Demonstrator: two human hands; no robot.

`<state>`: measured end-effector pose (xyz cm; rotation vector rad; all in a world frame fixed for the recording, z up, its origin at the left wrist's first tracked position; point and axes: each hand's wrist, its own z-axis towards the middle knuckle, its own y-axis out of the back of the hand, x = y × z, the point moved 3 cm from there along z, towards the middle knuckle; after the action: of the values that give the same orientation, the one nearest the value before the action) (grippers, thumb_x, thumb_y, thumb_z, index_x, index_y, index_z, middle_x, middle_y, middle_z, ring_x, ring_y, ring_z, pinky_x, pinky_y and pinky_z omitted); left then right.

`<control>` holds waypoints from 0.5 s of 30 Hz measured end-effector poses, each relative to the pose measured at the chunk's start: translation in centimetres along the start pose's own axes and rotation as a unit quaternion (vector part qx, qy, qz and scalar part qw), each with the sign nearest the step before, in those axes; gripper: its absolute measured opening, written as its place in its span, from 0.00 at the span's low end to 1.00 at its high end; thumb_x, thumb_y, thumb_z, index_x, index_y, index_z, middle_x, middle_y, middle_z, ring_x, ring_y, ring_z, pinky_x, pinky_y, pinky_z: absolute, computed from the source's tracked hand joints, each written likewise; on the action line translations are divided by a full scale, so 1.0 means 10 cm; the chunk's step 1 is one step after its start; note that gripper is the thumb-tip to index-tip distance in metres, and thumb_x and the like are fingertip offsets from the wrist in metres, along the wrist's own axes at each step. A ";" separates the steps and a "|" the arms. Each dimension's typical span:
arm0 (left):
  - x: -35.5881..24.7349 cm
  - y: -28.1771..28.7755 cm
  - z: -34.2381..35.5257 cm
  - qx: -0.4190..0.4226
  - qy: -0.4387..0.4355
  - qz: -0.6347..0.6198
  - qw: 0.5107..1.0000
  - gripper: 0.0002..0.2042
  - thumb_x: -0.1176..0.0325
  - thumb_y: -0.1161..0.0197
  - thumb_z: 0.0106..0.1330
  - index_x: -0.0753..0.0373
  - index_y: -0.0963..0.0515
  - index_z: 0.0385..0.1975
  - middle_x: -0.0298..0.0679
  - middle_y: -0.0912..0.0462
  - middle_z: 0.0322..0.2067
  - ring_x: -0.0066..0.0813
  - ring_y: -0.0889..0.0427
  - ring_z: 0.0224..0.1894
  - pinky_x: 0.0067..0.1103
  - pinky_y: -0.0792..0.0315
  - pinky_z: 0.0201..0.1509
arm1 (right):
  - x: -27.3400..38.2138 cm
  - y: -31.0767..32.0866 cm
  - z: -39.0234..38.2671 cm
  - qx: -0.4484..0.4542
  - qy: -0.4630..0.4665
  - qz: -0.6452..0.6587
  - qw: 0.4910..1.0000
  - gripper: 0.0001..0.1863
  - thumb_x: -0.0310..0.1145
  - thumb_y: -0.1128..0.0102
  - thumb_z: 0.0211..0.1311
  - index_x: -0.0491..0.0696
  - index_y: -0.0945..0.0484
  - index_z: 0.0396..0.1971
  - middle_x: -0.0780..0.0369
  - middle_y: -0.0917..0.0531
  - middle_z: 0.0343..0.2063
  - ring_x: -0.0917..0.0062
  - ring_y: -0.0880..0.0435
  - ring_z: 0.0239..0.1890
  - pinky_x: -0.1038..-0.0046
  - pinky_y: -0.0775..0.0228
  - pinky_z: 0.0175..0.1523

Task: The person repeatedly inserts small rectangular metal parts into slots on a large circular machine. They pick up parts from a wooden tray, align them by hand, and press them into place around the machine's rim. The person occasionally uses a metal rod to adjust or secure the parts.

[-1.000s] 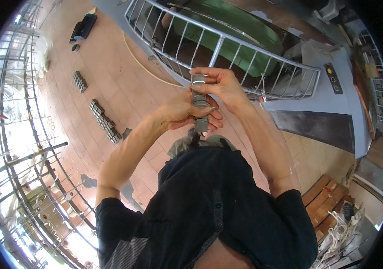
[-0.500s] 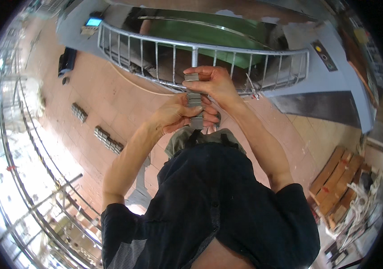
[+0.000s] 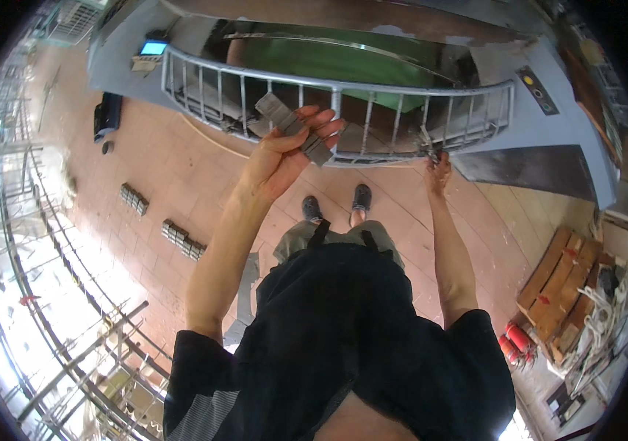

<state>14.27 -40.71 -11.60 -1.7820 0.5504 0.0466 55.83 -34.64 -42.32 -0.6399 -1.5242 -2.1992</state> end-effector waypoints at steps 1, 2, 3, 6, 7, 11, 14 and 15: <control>-0.03 -0.01 -0.01 0.010 -0.006 -0.005 1.000 0.15 0.81 0.48 0.72 0.71 0.31 0.58 0.56 0.28 0.62 0.53 0.29 0.67 0.46 0.34 0.74 | -0.02 -0.04 -0.01 0.000 0.002 -0.011 1.000 0.14 0.31 0.32 0.61 0.48 0.26 0.44 0.54 0.15 0.34 0.54 0.16 0.35 0.59 0.24 0.39; -0.09 -0.01 -0.01 0.001 -0.020 0.014 1.000 0.15 0.82 0.49 0.73 0.71 0.31 0.57 0.57 0.27 0.62 0.55 0.29 0.67 0.46 0.33 0.73 | 0.00 -0.03 0.01 -0.012 -0.026 -0.022 0.999 0.13 0.29 0.33 0.62 0.48 0.26 0.43 0.53 0.15 0.33 0.53 0.16 0.35 0.59 0.24 0.39; -0.13 -0.01 -0.02 0.008 -0.032 0.026 0.999 0.15 0.82 0.51 0.73 0.71 0.31 0.57 0.57 0.27 0.61 0.56 0.28 0.66 0.47 0.32 0.72 | 0.07 0.02 0.03 -0.021 -0.028 -0.014 0.999 0.13 0.30 0.33 0.62 0.47 0.26 0.43 0.54 0.15 0.32 0.56 0.16 0.35 0.61 0.24 0.38; -0.30 0.03 -0.09 -0.019 -0.079 0.069 0.994 0.13 0.82 0.51 0.73 0.70 0.30 0.55 0.55 0.24 0.58 0.54 0.24 0.63 0.46 0.29 0.70 | 0.53 0.45 0.07 -0.046 -0.109 0.106 0.987 0.13 0.31 0.32 0.63 0.46 0.25 0.44 0.58 0.15 0.32 0.69 0.15 0.34 0.69 0.24 0.37; -0.36 0.05 -0.10 -0.027 -0.097 0.083 0.991 0.13 0.82 0.50 0.73 0.70 0.29 0.55 0.54 0.24 0.58 0.53 0.24 0.63 0.46 0.29 0.71 | 0.73 0.65 0.10 -0.046 -0.168 0.188 0.967 0.14 0.31 0.32 0.64 0.46 0.24 0.45 0.60 0.15 0.33 0.76 0.16 0.34 0.72 0.24 0.38; -0.62 0.15 -0.10 -0.081 -0.156 0.112 0.978 0.12 0.82 0.50 0.73 0.70 0.29 0.54 0.53 0.23 0.56 0.51 0.22 0.61 0.45 0.28 0.70 | 2.03 1.31 0.08 -0.012 -0.153 0.522 0.839 0.12 0.30 0.33 0.65 0.46 0.20 0.46 0.66 0.16 0.38 0.84 0.19 0.39 0.78 0.25 0.42; -0.68 0.16 -0.08 -0.078 -0.160 0.066 0.982 0.11 0.84 0.50 0.73 0.70 0.29 0.53 0.53 0.22 0.55 0.50 0.22 0.61 0.45 0.26 0.68 | 2.97 1.37 0.12 0.260 -0.058 0.421 0.867 0.11 0.33 0.34 0.65 0.44 0.18 0.43 0.62 0.15 0.42 0.76 0.17 0.45 0.72 0.25 0.45; -0.69 0.16 -0.07 -0.074 -0.169 0.068 0.981 0.11 0.85 0.50 0.72 0.70 0.30 0.52 0.53 0.22 0.53 0.50 0.21 0.59 0.45 0.25 0.66 | 3.27 1.31 0.08 0.236 0.072 0.331 0.911 0.13 0.35 0.35 0.64 0.43 0.17 0.42 0.58 0.14 0.39 0.69 0.16 0.42 0.69 0.25 0.44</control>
<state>7.34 -39.30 -10.63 -1.8259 0.4303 0.4874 36.31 -40.12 -13.46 -0.6830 -1.4093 -1.2855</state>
